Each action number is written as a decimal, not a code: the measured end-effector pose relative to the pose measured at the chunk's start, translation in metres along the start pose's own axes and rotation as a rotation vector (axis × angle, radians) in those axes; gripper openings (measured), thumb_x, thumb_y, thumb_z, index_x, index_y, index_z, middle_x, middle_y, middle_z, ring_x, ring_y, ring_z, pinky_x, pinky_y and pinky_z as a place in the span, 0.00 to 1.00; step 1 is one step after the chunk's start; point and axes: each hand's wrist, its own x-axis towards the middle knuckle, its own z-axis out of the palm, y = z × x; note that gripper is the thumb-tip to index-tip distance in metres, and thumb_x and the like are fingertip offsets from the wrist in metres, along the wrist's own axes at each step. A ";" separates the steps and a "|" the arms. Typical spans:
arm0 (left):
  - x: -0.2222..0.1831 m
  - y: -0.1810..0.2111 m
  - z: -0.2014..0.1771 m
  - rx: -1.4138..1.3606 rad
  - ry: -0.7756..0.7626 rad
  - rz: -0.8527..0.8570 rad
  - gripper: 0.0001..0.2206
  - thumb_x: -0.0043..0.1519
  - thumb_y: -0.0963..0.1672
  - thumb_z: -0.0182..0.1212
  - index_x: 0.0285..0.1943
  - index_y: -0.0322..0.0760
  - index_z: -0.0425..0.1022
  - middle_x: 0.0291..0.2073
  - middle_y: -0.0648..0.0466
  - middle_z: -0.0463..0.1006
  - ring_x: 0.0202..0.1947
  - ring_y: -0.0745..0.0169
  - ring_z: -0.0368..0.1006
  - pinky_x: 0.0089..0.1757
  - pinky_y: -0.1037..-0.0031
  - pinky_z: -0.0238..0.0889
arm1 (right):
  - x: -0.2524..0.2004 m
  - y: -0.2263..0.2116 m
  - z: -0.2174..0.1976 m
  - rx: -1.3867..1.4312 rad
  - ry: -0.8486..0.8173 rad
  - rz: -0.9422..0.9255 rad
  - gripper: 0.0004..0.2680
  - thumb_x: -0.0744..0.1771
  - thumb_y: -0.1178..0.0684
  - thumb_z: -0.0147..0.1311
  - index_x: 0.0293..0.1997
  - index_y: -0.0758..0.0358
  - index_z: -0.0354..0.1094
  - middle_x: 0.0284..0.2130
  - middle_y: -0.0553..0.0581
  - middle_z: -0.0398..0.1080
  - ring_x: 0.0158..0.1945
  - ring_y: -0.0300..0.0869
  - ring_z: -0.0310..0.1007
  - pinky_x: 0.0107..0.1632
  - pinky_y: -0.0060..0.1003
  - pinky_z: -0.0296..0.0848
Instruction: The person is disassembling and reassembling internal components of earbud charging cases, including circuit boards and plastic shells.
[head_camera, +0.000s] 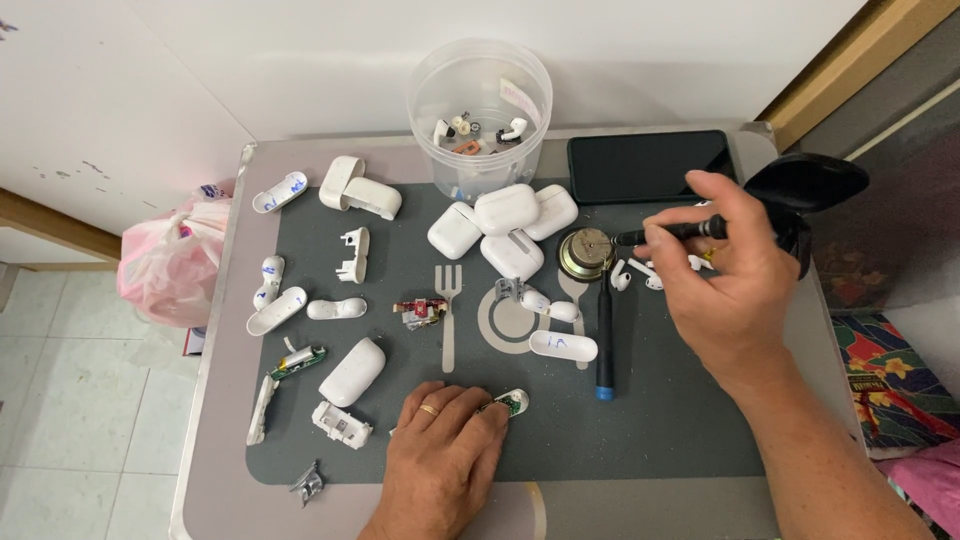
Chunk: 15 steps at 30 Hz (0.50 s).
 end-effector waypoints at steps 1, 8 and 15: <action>0.001 0.001 -0.001 0.002 0.000 -0.002 0.02 0.65 0.40 0.59 0.43 0.37 0.75 0.40 0.51 0.79 0.39 0.54 0.73 0.49 0.58 0.67 | 0.000 -0.002 -0.002 0.002 -0.002 0.000 0.16 0.70 0.72 0.57 0.64 0.78 0.59 0.40 0.68 0.73 0.37 0.48 0.79 0.45 0.38 0.84; 0.001 -0.001 -0.002 -0.085 0.014 -0.030 0.03 0.65 0.42 0.63 0.43 0.38 0.77 0.39 0.51 0.80 0.39 0.54 0.74 0.49 0.58 0.68 | -0.010 -0.024 -0.010 0.195 0.038 0.116 0.18 0.69 0.74 0.53 0.67 0.78 0.53 0.40 0.76 0.69 0.41 0.54 0.76 0.50 0.48 0.86; -0.001 -0.006 -0.003 -0.202 0.043 -0.069 0.03 0.66 0.42 0.62 0.44 0.37 0.78 0.40 0.50 0.82 0.39 0.52 0.76 0.48 0.59 0.65 | -0.043 -0.052 -0.013 0.157 -0.083 0.139 0.18 0.68 0.73 0.53 0.65 0.82 0.53 0.34 0.75 0.71 0.38 0.55 0.79 0.43 0.49 0.89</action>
